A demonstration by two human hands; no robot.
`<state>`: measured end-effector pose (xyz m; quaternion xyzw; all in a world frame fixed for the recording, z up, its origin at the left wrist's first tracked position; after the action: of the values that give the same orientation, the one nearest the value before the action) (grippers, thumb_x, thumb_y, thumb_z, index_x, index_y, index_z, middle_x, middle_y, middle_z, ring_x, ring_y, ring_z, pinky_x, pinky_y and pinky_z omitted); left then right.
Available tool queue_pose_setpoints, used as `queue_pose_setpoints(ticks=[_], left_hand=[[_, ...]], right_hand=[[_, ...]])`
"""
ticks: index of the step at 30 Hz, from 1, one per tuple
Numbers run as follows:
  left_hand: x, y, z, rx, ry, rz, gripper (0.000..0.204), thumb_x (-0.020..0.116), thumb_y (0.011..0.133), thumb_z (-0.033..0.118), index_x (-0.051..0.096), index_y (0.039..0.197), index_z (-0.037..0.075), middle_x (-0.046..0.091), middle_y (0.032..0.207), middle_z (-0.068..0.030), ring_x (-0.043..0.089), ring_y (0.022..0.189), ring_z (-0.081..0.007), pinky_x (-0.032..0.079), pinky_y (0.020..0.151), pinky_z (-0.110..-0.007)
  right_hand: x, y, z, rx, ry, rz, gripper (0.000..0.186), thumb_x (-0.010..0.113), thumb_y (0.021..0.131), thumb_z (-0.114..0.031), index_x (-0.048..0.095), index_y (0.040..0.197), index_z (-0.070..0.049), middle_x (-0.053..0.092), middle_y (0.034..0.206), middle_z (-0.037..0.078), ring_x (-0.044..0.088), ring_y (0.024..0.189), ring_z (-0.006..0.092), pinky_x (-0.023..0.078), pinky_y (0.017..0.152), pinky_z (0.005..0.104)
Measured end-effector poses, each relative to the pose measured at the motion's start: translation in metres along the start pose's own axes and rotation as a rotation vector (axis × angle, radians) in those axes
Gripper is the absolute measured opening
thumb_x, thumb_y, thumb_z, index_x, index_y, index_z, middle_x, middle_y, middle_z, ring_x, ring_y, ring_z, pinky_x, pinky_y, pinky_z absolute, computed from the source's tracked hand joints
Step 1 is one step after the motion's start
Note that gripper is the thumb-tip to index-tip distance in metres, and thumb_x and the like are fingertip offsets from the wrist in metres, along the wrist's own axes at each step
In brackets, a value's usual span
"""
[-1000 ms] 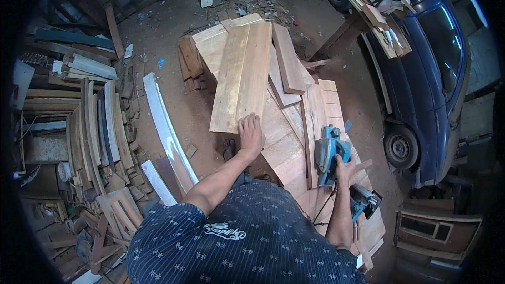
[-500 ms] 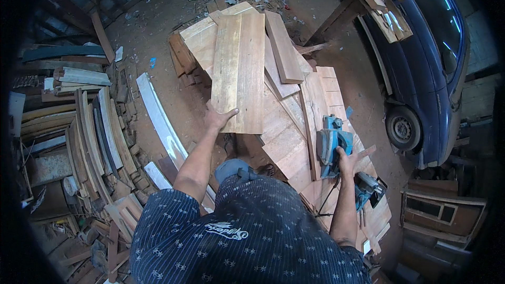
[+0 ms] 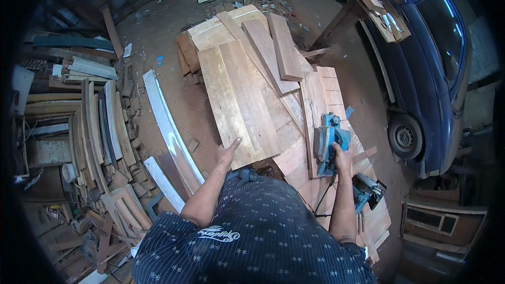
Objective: The person marks a wooden plank with a square and pencil, then retrieves a hand saw to cut a piece of wood. They clamp the wood to a workbench and use a circular saw to cut several planks, followed by sanding the cut pieces with an electric sander.
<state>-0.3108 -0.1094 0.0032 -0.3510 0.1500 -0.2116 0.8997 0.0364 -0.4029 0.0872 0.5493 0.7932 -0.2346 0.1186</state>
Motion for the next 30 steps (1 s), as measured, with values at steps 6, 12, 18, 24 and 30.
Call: queue_pose_setpoints(ticks=[6, 12, 18, 24, 30], left_hand=[[0.016, 0.002, -0.003, -0.003, -0.425, -0.176, 0.076, 0.068, 0.094, 0.042, 0.043, 0.142, -0.011, 0.055, 0.139, -0.0242, 0.056, 0.128, -0.0305, 0.044, 0.108, -0.043], [0.011, -0.053, 0.091, 0.037, -0.589, -0.241, 0.066, 0.062, 0.098, 0.04, 0.045, 0.142, -0.006, 0.057, 0.137, -0.0246, 0.062, 0.12, -0.0335, 0.051, 0.102, -0.044], [-0.031, -0.085, 0.188, 0.215, -0.521, -0.243, 0.061, 0.049, 0.095, 0.043, 0.047, 0.14, 0.001, 0.062, 0.126, -0.0188, 0.065, 0.111, -0.0294, 0.057, 0.093, -0.045], [-0.06, -0.082, 0.242, 0.277, -0.723, -0.296, 0.056, 0.056, 0.097, 0.032, 0.044, 0.138, -0.005, 0.054, 0.128, -0.0242, 0.062, 0.112, -0.0336, 0.058, 0.094, -0.049], [-0.059, -0.084, 0.255, 0.255, -0.732, -0.338, 0.043, 0.048, 0.102, 0.029, 0.049, 0.133, -0.001, 0.059, 0.124, -0.0179, 0.065, 0.106, -0.0287, 0.061, 0.087, -0.045]], right_hand=[[0.002, 0.006, 0.008, -0.009, 0.127, -0.081, 0.039, 0.075, 0.086, -0.017, 0.059, 0.118, 0.001, 0.067, 0.102, 0.01, 0.065, 0.081, 0.0175, 0.054, 0.068, 0.0312], [0.002, -0.002, 0.001, -0.005, 0.183, -0.091, 0.044, 0.076, 0.087, -0.019, 0.059, 0.119, 0.005, 0.067, 0.098, 0.011, 0.063, 0.063, 0.0166, 0.049, 0.044, 0.0287], [0.001, -0.008, -0.003, -0.053, 0.188, -0.113, 0.04, 0.075, 0.089, -0.022, 0.062, 0.116, 0.004, 0.067, 0.084, 0.008, 0.061, 0.059, 0.0142, 0.049, 0.046, 0.0302], [-0.001, -0.002, 0.007, -0.079, 0.213, -0.168, 0.026, 0.073, 0.091, -0.022, 0.064, 0.103, 0.0, 0.063, 0.07, 0.003, 0.057, 0.051, 0.0119, 0.045, 0.044, 0.0294], [0.0, -0.004, 0.003, -0.119, 0.194, -0.152, 0.025, 0.072, 0.092, -0.023, 0.066, 0.096, 0.0, 0.062, 0.068, 0.004, 0.056, 0.051, 0.0121, 0.046, 0.044, 0.0296]])
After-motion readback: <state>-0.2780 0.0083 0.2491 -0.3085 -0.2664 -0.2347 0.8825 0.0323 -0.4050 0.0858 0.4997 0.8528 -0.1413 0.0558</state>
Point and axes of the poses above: each hand's wrist, its own y-axis towards the middle knuckle, its own x-axis out of the palm, z = x × y, the point moved 2 cm from there along y, towards the middle knuckle
